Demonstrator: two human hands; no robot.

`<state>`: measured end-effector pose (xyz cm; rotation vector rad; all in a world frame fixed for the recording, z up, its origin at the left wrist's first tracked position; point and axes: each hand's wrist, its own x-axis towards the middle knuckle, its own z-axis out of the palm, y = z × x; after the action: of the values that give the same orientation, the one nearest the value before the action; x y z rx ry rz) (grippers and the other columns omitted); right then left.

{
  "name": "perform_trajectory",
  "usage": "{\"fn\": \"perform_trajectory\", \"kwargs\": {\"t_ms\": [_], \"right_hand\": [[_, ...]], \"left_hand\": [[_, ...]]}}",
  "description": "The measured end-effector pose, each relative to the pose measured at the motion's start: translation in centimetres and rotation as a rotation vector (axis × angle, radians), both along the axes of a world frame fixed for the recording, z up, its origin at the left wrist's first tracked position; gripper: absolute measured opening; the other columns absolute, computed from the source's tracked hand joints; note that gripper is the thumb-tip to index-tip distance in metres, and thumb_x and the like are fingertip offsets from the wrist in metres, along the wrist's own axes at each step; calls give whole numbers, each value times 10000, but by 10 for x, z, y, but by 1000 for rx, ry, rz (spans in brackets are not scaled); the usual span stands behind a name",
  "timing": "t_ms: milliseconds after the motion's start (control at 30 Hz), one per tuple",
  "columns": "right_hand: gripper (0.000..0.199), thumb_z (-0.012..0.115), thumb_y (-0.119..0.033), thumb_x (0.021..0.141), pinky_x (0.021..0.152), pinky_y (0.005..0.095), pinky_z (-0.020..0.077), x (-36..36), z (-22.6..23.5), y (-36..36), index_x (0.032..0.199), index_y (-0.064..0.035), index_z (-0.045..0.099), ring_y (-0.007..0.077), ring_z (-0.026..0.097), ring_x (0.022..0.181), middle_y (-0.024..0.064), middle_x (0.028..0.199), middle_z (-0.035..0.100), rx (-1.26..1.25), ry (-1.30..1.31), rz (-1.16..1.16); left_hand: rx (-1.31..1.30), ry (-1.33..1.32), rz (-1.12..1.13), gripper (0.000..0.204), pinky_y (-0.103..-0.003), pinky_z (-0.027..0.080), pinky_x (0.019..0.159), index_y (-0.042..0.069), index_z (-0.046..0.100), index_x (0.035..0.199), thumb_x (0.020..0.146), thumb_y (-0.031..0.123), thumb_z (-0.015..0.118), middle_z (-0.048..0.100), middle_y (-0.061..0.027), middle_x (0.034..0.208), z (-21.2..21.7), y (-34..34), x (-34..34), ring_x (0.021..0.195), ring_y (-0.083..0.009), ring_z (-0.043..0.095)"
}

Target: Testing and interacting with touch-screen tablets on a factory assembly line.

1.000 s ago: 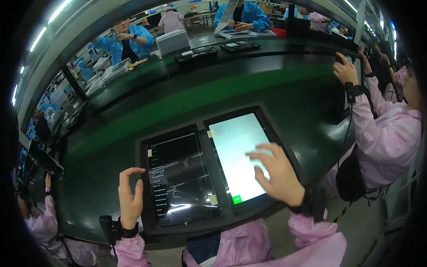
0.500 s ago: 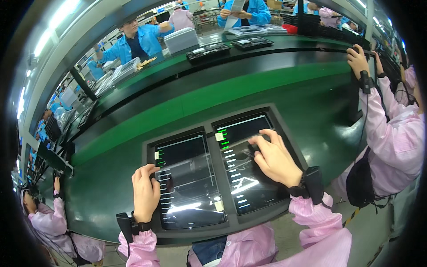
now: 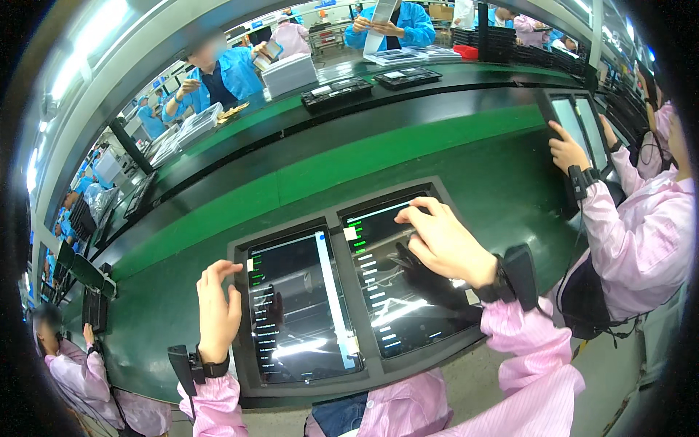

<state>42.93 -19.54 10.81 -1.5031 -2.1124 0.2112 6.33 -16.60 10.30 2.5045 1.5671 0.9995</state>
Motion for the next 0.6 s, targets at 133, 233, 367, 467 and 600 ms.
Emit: {"fn": "perform_trajectory", "kwargs": {"t_ms": [133, 233, 367, 467, 600], "right_hand": [[352, 536, -117, 826, 1014, 438, 365, -3, -8, 36, 1162, -15, 507, 365, 380, 1249, 230, 1263, 439, -47, -25, 243], [372, 509, -102, 812, 1027, 472, 346, -21, -20, 52, 1172, -6, 502, 420, 335, 1281, 259, 1293, 438, -103, -65, 185], [377, 492, -103, 809, 1026, 499, 330, -34, -20, 67, 1173, -9, 504, 448, 324, 1280, 285, 1306, 419, -83, -144, 207], [369, 489, -95, 809, 1025, 513, 329, -35, -25, 72, 1167, -9, 507, 463, 320, 1274, 274, 1310, 420, -110, -122, 216], [362, 482, -92, 813, 1028, 525, 324, -34, -24, 70, 1165, -10, 509, 467, 322, 1270, 265, 1315, 419, -163, -106, 201]], "left_hand": [[-66, 14, 7, 336, -411, 371, 889, -4, 495, 1069, 740, -65, 487, 590, -139, 1005, -17, 30, 4, 983, -305, 521], [-24, 92, 5, 351, -408, 363, 883, -24, 470, 1069, 723, -77, 501, 586, -139, 1014, -28, 39, 6, 974, -297, 520], [-4, 119, 23, 361, -404, 359, 882, -29, 460, 1075, 720, -82, 503, 584, -140, 1026, -37, 46, 2, 978, -291, 518], [8, 118, 20, 367, -399, 362, 871, -32, 461, 1080, 720, -86, 503, 583, -128, 1028, -36, 46, 4, 981, -288, 518], [9, 136, 13, 387, -400, 369, 856, -32, 452, 1092, 713, -92, 505, 605, -117, 1045, -39, 50, 8, 975, -284, 528]]}}
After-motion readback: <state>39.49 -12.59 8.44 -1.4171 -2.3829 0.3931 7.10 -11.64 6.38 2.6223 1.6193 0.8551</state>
